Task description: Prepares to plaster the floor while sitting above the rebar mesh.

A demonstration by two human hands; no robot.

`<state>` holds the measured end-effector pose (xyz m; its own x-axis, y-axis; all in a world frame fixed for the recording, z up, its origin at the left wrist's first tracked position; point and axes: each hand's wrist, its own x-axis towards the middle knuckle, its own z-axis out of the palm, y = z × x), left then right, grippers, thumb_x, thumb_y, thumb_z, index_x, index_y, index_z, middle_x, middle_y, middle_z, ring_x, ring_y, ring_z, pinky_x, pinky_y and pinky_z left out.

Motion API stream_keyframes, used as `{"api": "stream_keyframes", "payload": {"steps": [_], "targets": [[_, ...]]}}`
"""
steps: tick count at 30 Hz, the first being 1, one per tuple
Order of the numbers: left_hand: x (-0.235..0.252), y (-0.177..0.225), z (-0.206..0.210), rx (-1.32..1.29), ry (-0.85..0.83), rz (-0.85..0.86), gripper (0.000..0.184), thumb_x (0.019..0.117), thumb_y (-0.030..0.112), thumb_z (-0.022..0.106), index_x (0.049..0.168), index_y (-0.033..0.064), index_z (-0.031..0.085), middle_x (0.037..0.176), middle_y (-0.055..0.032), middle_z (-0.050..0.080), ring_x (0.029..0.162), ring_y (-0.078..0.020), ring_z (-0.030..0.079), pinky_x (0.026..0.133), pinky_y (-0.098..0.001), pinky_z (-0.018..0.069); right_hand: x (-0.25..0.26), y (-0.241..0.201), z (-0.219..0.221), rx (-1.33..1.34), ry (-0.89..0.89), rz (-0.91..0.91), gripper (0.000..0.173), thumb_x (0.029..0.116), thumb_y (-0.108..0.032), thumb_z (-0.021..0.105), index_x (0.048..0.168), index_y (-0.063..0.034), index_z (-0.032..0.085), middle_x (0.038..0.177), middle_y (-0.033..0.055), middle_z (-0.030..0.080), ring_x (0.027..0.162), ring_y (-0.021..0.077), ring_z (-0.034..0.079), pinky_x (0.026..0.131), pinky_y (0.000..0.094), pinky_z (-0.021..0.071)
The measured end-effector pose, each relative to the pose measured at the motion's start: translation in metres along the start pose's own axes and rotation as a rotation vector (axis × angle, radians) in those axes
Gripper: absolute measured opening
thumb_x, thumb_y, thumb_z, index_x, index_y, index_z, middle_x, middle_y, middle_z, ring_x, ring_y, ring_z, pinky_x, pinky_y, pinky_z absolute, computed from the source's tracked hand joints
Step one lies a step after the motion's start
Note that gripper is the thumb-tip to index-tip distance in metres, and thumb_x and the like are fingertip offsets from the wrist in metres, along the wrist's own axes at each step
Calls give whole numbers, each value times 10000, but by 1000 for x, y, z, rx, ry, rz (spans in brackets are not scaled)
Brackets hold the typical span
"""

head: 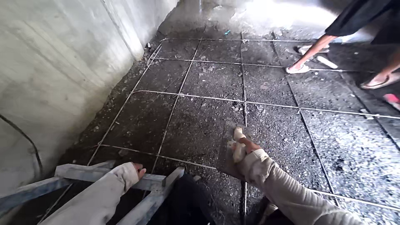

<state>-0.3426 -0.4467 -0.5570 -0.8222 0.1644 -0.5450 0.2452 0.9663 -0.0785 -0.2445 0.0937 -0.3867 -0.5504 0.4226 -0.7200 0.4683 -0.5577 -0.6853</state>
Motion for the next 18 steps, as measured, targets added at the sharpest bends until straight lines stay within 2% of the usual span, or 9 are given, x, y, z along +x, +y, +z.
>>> {"api": "stream_keyframes", "payload": {"steps": [3,4,5,6,8,11,16,18], "targets": [[-6,1,1,21,107,64,569,995,589,443,1051,125,768,1028,-170,758,1035,-348,723,923,-616,545,0,0,-1,-17,37,-14,345,1017,-177,583,1280,40,533,906,168,685,714,230,683,644,388,589],[-19,10,-15,21,97,80,569,1013,562,439,1056,95,762,1025,-185,756,1031,-355,724,925,-608,544,-1,-1,-1,-17,40,-17,352,1015,-175,587,1286,42,531,921,173,684,722,235,684,652,392,590],[-37,27,-49,11,-63,58,574,1065,520,408,1169,46,713,1146,-218,722,1148,-375,677,1019,-602,490,-2,-1,-1,-17,39,-22,347,1019,-178,585,1282,45,538,929,171,676,726,233,679,660,391,590],[-50,40,-74,10,-177,32,567,1085,484,392,1232,17,678,1222,-235,694,1218,-381,641,1070,-592,455,-4,-2,-1,-11,41,-24,337,1022,-179,583,1270,46,543,923,168,672,722,229,674,657,387,589],[-59,50,-92,17,-251,17,561,1093,462,385,1262,2,658,1260,-241,679,1252,-376,624,1089,-580,445,-7,-2,-1,15,45,-21,334,1022,-175,583,1268,45,534,909,165,663,714,224,671,644,379,590],[-60,51,-92,20,-223,20,553,1090,463,396,1233,4,670,1230,-235,692,1223,-375,642,1069,-577,461,-8,-4,-4,23,29,-12,330,1036,-194,562,1270,37,532,905,163,664,715,227,674,639,381,592],[-52,46,-83,35,-228,17,549,1087,468,396,1228,17,675,1225,-233,694,1223,-365,643,1066,-573,464,-5,-2,-12,7,1,-37,297,1043,-220,544,1195,32,579,860,148,677,689,219,679,624,382,596],[-54,26,-62,-13,-110,44,515,1076,448,442,1183,17,703,1174,-241,710,1174,-382,666,1039,-593,480,-1,2,-10,-133,-57,-100,305,1056,-195,528,1243,42,572,955,148,680,780,191,682,703,347,595]]}}
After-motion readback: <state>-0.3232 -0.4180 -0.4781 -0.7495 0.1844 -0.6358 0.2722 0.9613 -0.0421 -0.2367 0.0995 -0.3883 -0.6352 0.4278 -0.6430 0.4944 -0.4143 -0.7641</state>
